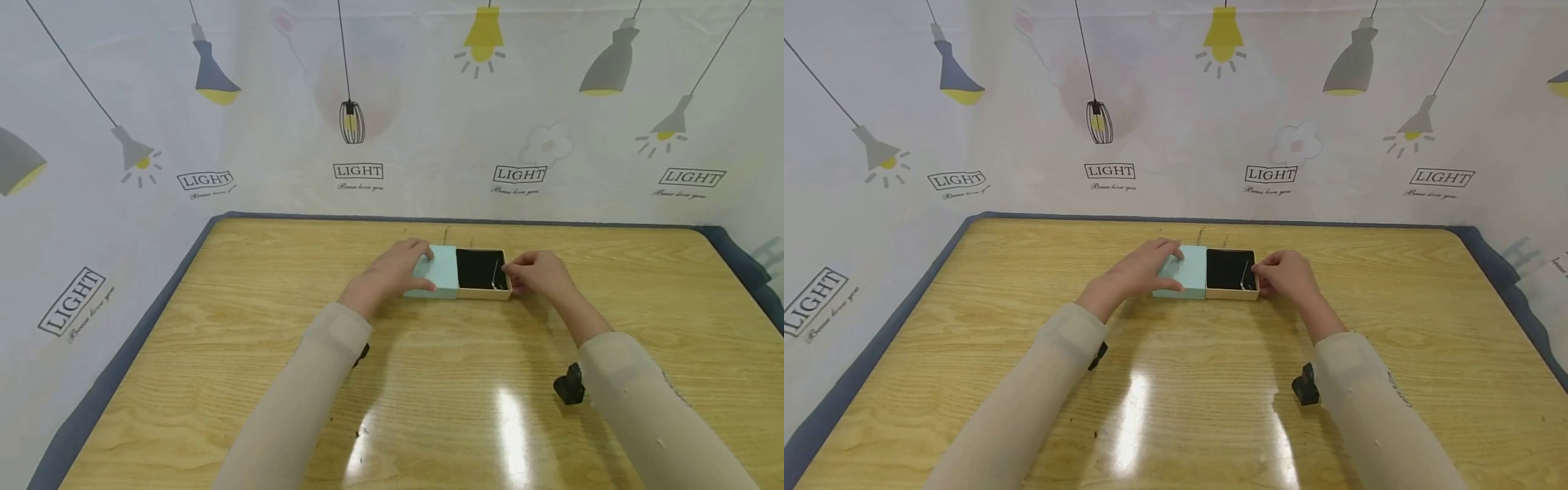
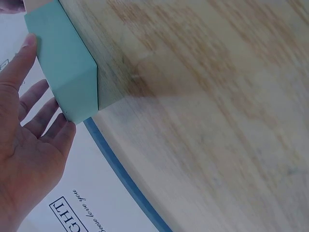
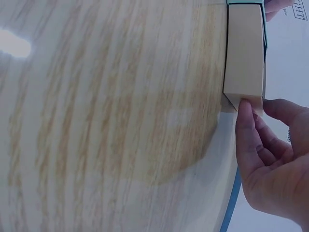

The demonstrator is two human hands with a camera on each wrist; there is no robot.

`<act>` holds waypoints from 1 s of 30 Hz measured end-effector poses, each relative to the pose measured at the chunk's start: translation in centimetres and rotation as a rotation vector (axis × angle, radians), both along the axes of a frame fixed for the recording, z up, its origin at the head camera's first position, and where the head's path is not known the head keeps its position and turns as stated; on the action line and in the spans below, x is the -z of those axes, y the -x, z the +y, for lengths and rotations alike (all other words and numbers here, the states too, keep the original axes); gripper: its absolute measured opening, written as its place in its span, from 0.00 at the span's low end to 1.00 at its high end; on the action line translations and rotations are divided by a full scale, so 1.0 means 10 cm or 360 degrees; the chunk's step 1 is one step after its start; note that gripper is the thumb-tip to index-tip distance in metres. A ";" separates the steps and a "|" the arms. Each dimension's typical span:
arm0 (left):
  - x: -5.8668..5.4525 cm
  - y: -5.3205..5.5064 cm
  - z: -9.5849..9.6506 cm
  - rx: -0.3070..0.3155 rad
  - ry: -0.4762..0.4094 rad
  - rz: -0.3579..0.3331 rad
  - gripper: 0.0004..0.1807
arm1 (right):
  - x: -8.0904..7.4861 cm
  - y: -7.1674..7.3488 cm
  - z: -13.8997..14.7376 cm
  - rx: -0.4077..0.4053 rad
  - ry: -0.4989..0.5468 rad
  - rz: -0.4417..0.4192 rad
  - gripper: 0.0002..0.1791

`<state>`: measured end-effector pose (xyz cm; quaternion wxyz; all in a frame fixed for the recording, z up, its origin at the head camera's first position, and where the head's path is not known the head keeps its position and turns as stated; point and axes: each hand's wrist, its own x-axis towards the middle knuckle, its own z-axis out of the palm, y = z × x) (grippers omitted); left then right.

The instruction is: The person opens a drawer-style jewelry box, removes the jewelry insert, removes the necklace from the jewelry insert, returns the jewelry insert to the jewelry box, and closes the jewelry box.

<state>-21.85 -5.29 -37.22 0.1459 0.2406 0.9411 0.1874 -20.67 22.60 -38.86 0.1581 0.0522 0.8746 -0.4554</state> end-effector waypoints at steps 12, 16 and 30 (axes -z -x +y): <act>0.01 0.00 0.00 -0.0004 0.0008 0.0005 0.31 | -0.02 0.00 -0.02 -0.0015 -0.0033 0.0011 0.20; 0.02 0.01 0.00 -0.0004 -0.0001 0.0008 0.31 | -0.03 -0.01 -0.01 0.0000 -0.0010 0.0024 0.21; 0.02 0.02 0.00 0.0010 -0.0004 0.0009 0.31 | -0.17 0.07 0.02 -0.0028 -0.0108 0.0166 0.21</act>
